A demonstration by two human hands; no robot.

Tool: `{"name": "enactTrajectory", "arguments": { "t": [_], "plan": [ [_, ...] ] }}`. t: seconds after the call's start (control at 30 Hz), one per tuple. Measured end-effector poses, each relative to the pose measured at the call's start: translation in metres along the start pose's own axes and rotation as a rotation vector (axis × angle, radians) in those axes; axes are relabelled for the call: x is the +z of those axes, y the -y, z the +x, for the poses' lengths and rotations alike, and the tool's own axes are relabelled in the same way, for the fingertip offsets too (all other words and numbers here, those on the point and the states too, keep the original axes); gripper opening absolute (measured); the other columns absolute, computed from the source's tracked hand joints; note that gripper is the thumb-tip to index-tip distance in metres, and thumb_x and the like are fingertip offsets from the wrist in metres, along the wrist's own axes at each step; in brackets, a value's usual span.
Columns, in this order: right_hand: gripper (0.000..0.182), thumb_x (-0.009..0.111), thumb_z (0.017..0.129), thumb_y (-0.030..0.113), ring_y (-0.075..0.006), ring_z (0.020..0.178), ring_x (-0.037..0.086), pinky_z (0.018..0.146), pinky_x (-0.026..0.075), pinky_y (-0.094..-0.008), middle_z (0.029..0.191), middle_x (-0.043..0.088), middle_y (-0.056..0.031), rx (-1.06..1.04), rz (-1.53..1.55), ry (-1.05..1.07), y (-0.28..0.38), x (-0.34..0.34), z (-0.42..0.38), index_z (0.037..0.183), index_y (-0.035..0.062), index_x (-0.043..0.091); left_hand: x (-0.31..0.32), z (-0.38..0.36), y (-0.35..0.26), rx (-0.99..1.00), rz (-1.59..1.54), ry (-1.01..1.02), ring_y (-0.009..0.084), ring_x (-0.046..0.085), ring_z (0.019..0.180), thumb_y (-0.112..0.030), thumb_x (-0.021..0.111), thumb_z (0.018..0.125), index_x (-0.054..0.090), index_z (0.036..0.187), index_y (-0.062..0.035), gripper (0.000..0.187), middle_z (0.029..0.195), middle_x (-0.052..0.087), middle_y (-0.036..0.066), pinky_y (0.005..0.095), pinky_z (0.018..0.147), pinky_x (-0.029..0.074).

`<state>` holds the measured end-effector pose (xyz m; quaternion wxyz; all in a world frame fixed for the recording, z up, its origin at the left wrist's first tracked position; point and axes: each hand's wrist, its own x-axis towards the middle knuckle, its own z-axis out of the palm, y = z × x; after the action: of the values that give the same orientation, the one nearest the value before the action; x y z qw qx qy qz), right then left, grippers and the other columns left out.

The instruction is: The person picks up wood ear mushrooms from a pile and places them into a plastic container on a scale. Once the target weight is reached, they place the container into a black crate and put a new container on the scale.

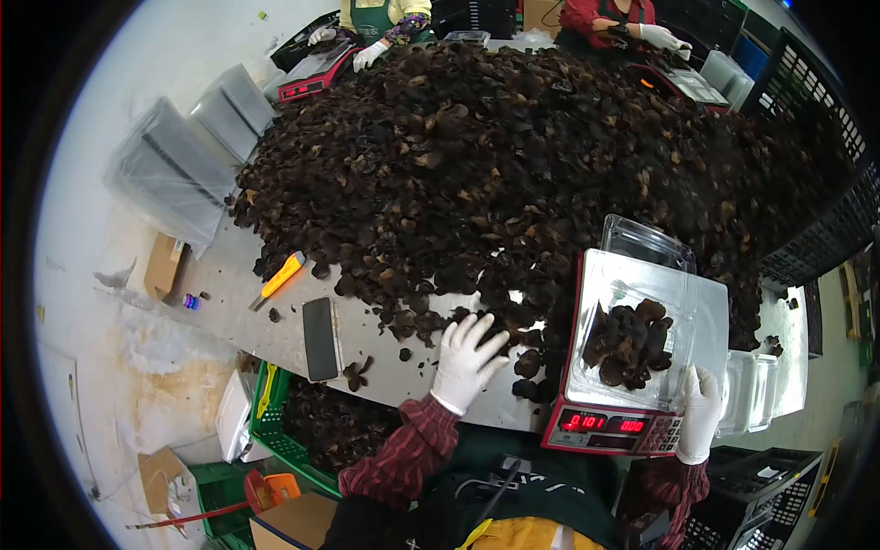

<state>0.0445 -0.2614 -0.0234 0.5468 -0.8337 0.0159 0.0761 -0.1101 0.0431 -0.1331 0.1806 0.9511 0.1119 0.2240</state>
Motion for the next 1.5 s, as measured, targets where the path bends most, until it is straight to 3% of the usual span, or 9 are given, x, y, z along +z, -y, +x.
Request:
{"name": "enactTrajectory", "arguments": {
  "t": [0.3,0.4,0.53,0.67,0.83,1.0,1.23,1.37,1.5],
  "plan": [
    [0.027,0.057,0.094,0.019,-0.0040,0.052,0.042,0.048,0.034,-0.0194,0.068,0.053,0.0006,0.007,0.017,-0.003,0.004,0.003,-0.004,0.108,-0.0036,0.058,0.005,0.039,-0.019,0.002,0.144,0.099,0.0418,0.033,0.127,-0.041,0.068,0.077,0.053,0.129,-0.0245,0.057,0.141,0.038,0.014,0.0541,0.103,0.027],
    [0.027,0.057,0.094,0.019,-0.0040,0.053,0.042,0.049,0.035,-0.0194,0.069,0.053,0.0007,0.030,0.041,-0.016,0.001,-0.001,-0.004,0.109,-0.0037,0.058,0.018,0.019,-0.015,0.088,0.173,-0.001,0.0325,0.047,0.112,-0.028,0.070,0.075,0.060,0.116,-0.0195,0.044,0.122,0.053,0.009,0.0441,0.090,0.039],
    [0.027,0.058,0.094,0.019,-0.0040,0.054,0.041,0.049,0.034,-0.0198,0.068,0.052,0.0013,0.020,0.020,-0.022,-0.002,-0.006,-0.004,0.109,-0.0036,0.058,0.013,-0.012,0.000,0.125,0.220,-0.136,0.0252,0.050,0.106,-0.020,0.075,0.064,0.064,0.098,-0.0178,0.035,0.108,0.055,0.005,0.0435,0.089,0.038],
    [0.026,0.058,0.093,0.018,-0.0039,0.053,0.040,0.049,0.033,-0.0199,0.067,0.051,0.0016,0.058,0.061,-0.038,0.004,0.000,-0.003,0.108,-0.0033,0.059,-0.004,-0.009,0.006,-0.042,0.252,-0.108,0.0341,0.037,0.123,-0.027,0.074,0.071,0.065,0.102,-0.0154,0.035,0.127,0.048,0.012,0.0504,0.101,0.028],
    [0.025,0.059,0.093,0.017,-0.0028,0.061,0.044,0.054,0.037,-0.0188,0.077,0.058,0.0020,-0.017,-0.020,-0.078,0.006,0.005,-0.007,0.107,-0.0024,0.062,0.003,0.002,0.022,0.085,0.251,-0.034,0.0245,0.057,0.082,-0.030,0.072,0.074,0.063,0.096,-0.0130,0.029,0.091,0.057,0.007,0.0350,0.066,0.046],
    [0.028,0.061,0.092,0.017,-0.0029,0.065,0.048,0.057,0.041,-0.0191,0.087,0.063,-0.0023,-0.010,-0.042,-0.034,0.009,0.005,-0.007,0.110,-0.0036,0.061,-0.008,0.031,0.026,0.046,-0.018,-0.165,0.0262,0.059,0.065,-0.019,0.073,0.074,0.063,0.088,-0.0058,0.022,0.083,0.056,0.010,0.0359,0.055,0.050],
    [0.028,0.061,0.092,0.018,-0.0065,0.073,0.052,0.067,0.044,-0.0223,0.085,0.063,-0.0055,-0.152,-0.142,-0.049,0.001,0.010,0.001,0.110,-0.0041,0.060,-0.049,0.120,-0.107,0.554,-0.262,-0.263,0.0239,0.058,0.071,-0.023,0.073,0.072,0.062,0.090,-0.0058,0.027,0.085,0.056,0.009,0.0338,0.060,0.050],
    [0.029,0.059,0.093,0.020,-0.0066,0.068,0.053,0.063,0.045,-0.0217,0.082,0.063,-0.0056,-0.186,-0.187,-0.048,-0.003,0.010,0.008,0.109,-0.0043,0.060,-0.010,0.134,-0.165,0.676,-0.107,0.176,0.0217,0.052,0.084,-0.035,0.069,0.074,0.057,0.093,-0.0105,0.033,0.094,0.053,0.005,0.0346,0.072,0.042],
    [0.031,0.055,0.096,0.023,-0.0084,0.063,0.055,0.058,0.047,-0.0244,0.074,0.061,-0.0076,-0.257,-0.162,-0.045,0.001,0.009,0.007,0.111,-0.0035,0.058,-0.008,0.133,-0.180,0.677,-0.211,0.147,0.0243,0.049,0.104,-0.043,0.066,0.074,0.058,0.103,-0.0141,0.042,0.112,0.051,0.006,0.0402,0.089,0.038]
  ]
}}
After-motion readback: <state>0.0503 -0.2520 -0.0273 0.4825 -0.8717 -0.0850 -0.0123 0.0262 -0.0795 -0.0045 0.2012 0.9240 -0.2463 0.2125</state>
